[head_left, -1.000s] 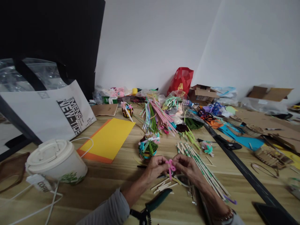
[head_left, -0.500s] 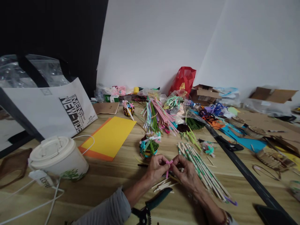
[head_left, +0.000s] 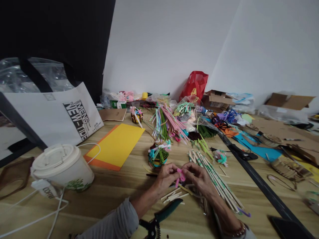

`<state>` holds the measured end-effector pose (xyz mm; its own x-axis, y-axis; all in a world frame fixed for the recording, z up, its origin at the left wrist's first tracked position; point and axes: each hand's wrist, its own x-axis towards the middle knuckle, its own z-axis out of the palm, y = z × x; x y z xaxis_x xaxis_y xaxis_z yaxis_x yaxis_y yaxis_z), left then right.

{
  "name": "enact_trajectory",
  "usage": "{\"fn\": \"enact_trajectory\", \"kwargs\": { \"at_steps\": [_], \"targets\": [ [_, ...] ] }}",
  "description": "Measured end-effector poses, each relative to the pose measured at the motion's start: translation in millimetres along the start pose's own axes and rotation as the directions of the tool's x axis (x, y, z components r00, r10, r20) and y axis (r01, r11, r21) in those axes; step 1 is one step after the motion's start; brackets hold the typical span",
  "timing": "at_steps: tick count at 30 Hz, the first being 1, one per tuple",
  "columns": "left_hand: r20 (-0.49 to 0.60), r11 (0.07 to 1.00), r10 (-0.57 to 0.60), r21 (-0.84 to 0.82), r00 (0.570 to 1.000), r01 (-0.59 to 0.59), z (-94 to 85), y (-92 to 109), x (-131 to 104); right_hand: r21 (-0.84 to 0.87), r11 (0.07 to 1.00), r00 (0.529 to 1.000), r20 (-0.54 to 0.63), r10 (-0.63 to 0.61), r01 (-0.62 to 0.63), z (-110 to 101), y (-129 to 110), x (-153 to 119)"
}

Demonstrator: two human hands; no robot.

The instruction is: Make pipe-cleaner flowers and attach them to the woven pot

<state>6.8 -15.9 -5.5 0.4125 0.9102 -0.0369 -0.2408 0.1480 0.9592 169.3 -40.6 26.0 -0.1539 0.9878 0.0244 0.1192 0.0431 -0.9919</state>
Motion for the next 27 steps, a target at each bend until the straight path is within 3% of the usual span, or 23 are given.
{"fn": "enact_trajectory", "kwargs": {
  "at_steps": [5,8,12,16,20,23,27],
  "targets": [
    [0.049,1.000,0.005,0.020,0.999,-0.006,1.1,3.5,0.2,-0.078,0.997,1.000,0.012,-0.020,0.021,-0.9,0.2,-1.4],
    [0.016,0.998,0.019,0.052,1.000,-0.020,2.0,6.2,-0.3,-0.229,0.968,0.995,0.010,-0.103,0.102,-0.4,0.3,-3.9],
    [-0.029,0.983,0.081,0.165,0.996,-0.075,2.0,4.8,0.4,-0.467,0.847,0.966,0.071,-0.249,0.252,1.3,2.6,-7.0],
    [-0.053,0.973,0.115,0.208,0.992,-0.102,1.7,2.0,1.9,-0.556,0.751,0.931,0.144,-0.335,0.356,3.2,5.1,-8.3],
    [-0.022,0.976,0.114,0.187,0.993,-0.108,1.7,4.0,1.5,-0.466,0.847,0.965,0.071,-0.254,0.257,3.3,4.4,-7.2],
    [-0.001,0.991,0.072,0.109,0.997,-0.072,1.8,4.9,2.4,-0.296,0.950,0.993,-0.017,-0.114,0.104,1.3,3.4,-4.1],
    [-0.014,0.999,-0.027,-0.026,1.000,0.027,3.1,5.1,5.3,-0.052,0.999,0.999,-0.044,-0.009,0.007,-3.1,4.1,0.5]
  ]
}}
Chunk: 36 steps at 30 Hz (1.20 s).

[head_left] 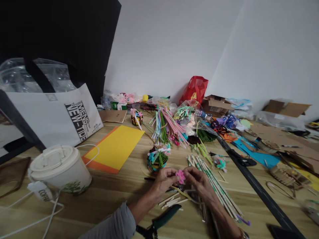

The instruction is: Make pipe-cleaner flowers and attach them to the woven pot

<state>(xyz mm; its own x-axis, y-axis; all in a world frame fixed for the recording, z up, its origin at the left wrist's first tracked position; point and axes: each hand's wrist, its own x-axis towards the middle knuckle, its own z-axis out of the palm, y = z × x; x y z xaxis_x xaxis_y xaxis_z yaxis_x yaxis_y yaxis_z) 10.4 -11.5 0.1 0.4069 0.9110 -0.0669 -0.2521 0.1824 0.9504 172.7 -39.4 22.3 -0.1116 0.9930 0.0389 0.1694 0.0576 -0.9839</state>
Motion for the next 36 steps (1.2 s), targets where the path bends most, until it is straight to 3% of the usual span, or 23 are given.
{"fn": "enact_trajectory", "kwargs": {
  "at_steps": [4,9,17,27,30,36],
  "targets": [
    [-0.002,0.999,-0.020,0.035,1.000,0.020,1.8,4,-1,0.097,0.994,0.999,0.022,0.045,-0.047,-3,0,2],
    [-0.006,0.989,0.037,0.146,0.999,-0.036,1.4,6,-5,-0.054,0.999,0.999,0.052,-0.001,0.004,-2,-3,0],
    [-0.047,0.994,0.061,0.099,0.997,-0.056,1.9,1,-6,-0.125,0.991,0.998,0.032,-0.046,0.050,1,0,-1],
    [-0.035,0.970,0.102,0.224,0.994,-0.092,-0.8,-2,-6,-0.439,0.855,0.960,0.090,-0.266,0.278,4,1,-8],
    [-0.018,0.969,0.117,0.222,0.993,-0.110,-0.8,0,-6,-0.368,0.905,0.977,0.068,-0.202,0.213,4,2,-7],
    [-0.010,0.998,0.040,0.053,0.999,-0.039,2.9,2,-4,-0.032,0.999,0.999,0.032,0.006,-0.005,1,3,0]
  ]
}}
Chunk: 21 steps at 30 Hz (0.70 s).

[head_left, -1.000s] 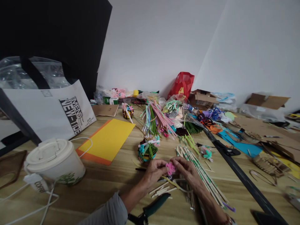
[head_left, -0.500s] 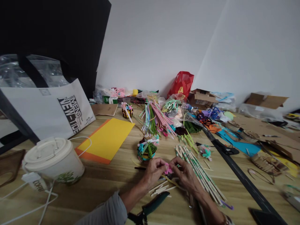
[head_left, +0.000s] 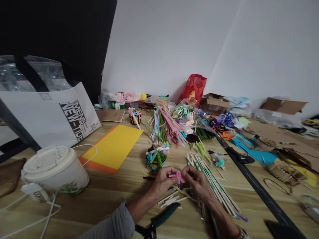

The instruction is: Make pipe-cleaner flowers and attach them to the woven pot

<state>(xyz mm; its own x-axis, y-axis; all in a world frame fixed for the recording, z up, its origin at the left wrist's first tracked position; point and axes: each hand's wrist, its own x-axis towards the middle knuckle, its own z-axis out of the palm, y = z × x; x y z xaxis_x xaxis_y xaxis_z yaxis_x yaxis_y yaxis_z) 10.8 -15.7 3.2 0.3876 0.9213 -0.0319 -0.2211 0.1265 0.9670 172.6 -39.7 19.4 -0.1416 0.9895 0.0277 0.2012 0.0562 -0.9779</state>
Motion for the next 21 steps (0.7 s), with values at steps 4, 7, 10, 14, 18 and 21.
{"fn": "enact_trajectory", "kwargs": {
  "at_steps": [4,7,10,14,18,21],
  "targets": [
    [-0.042,0.999,-0.049,0.005,0.998,0.050,0.5,-1,1,0.086,0.995,0.998,0.016,0.055,-0.056,-2,-3,0],
    [-0.064,0.996,-0.018,0.082,0.998,0.024,-0.8,-2,1,0.023,0.999,0.999,0.021,0.031,-0.031,-3,-4,-1],
    [-0.043,0.993,0.015,0.117,0.999,-0.010,-2.3,-3,0,-0.069,0.998,1.000,0.025,-0.007,0.009,-1,-3,-1],
    [-0.039,0.994,0.020,0.111,0.999,-0.015,-3.5,-9,0,-0.160,0.985,0.997,0.045,-0.066,0.072,2,-1,-2],
    [-0.074,0.990,0.024,0.142,0.997,-0.013,-3.2,-12,1,-0.239,0.962,0.991,0.069,-0.115,0.129,2,-2,-3],
    [-0.062,0.992,-0.002,0.127,0.998,0.010,-1.7,-8,0,-0.251,0.959,0.991,0.067,-0.116,0.129,1,-2,-3]
  ]
}}
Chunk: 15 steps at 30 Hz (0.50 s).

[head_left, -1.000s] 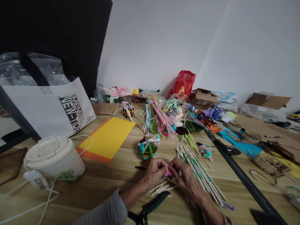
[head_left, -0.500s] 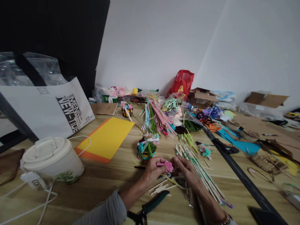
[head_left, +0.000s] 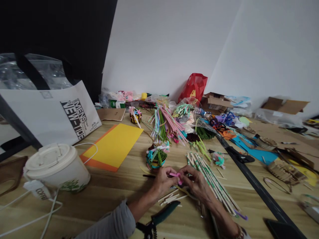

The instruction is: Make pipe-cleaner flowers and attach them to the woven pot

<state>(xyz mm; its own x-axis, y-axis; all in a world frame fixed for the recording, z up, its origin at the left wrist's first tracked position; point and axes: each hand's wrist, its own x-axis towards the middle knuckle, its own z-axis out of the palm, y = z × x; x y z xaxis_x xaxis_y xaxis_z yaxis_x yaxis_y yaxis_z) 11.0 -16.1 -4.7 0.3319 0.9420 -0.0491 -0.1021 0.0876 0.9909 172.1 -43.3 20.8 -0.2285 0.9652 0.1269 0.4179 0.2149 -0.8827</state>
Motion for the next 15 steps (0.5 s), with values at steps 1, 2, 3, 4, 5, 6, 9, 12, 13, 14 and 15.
{"fn": "enact_trajectory", "kwargs": {
  "at_steps": [1,2,3,4,5,6,9,12,13,14,15],
  "targets": [
    [0.010,1.000,-0.006,-0.007,1.000,0.006,0.4,2.0,-0.9,-0.001,1.000,1.000,-0.002,0.000,0.000,-0.2,0.6,0.1],
    [0.019,1.000,-0.010,-0.014,1.000,0.010,0.8,4.0,-1.8,-0.005,1.000,1.000,-0.001,-0.001,0.001,-0.2,1.1,0.2],
    [0.022,1.000,-0.012,-0.023,1.000,0.013,1.4,5.6,-2.7,-0.014,1.000,1.000,0.000,-0.002,0.002,-0.3,1.5,0.3],
    [0.022,0.999,-0.012,-0.029,1.000,0.013,2.0,7.0,-3.6,-0.027,1.000,1.000,0.001,-0.002,0.003,-0.3,1.5,0.4],
    [0.018,0.999,-0.012,-0.032,1.000,0.013,2.6,7.8,-4.3,-0.042,0.999,1.000,0.006,-0.002,0.002,-0.3,1.3,0.3],
    [0.012,0.999,-0.013,-0.032,1.000,0.013,3.3,8.2,-4.8,-0.058,0.998,1.000,0.013,-0.002,0.003,-0.3,0.7,0.1],
    [-0.014,0.999,-0.019,-0.036,1.000,0.019,4.6,7.5,-5.4,-0.097,0.995,0.999,0.036,-0.020,0.024,-1.0,-1.9,-1.1],
    [0.014,0.994,-0.046,-0.096,0.999,0.047,3.4,7.4,-5.0,-0.127,0.989,0.996,0.039,-0.076,0.080,-2.2,-3.4,-2.5],
    [0.043,0.989,-0.064,-0.130,0.997,0.069,2.6,8.2,-4.8,-0.131,0.987,0.995,0.038,-0.092,0.096,-2.6,-3.6,-2.9],
    [0.078,0.981,-0.088,-0.168,0.993,0.100,1.6,9.3,-4.8,-0.129,0.986,0.994,0.036,-0.104,0.108,-2.9,-3.9,-3.3],
    [0.113,0.969,-0.113,-0.208,0.987,0.135,0.6,10.7,-4.9,-0.121,0.986,0.993,0.035,-0.111,0.114,-3.1,-4.2,-3.5]
  ]
}}
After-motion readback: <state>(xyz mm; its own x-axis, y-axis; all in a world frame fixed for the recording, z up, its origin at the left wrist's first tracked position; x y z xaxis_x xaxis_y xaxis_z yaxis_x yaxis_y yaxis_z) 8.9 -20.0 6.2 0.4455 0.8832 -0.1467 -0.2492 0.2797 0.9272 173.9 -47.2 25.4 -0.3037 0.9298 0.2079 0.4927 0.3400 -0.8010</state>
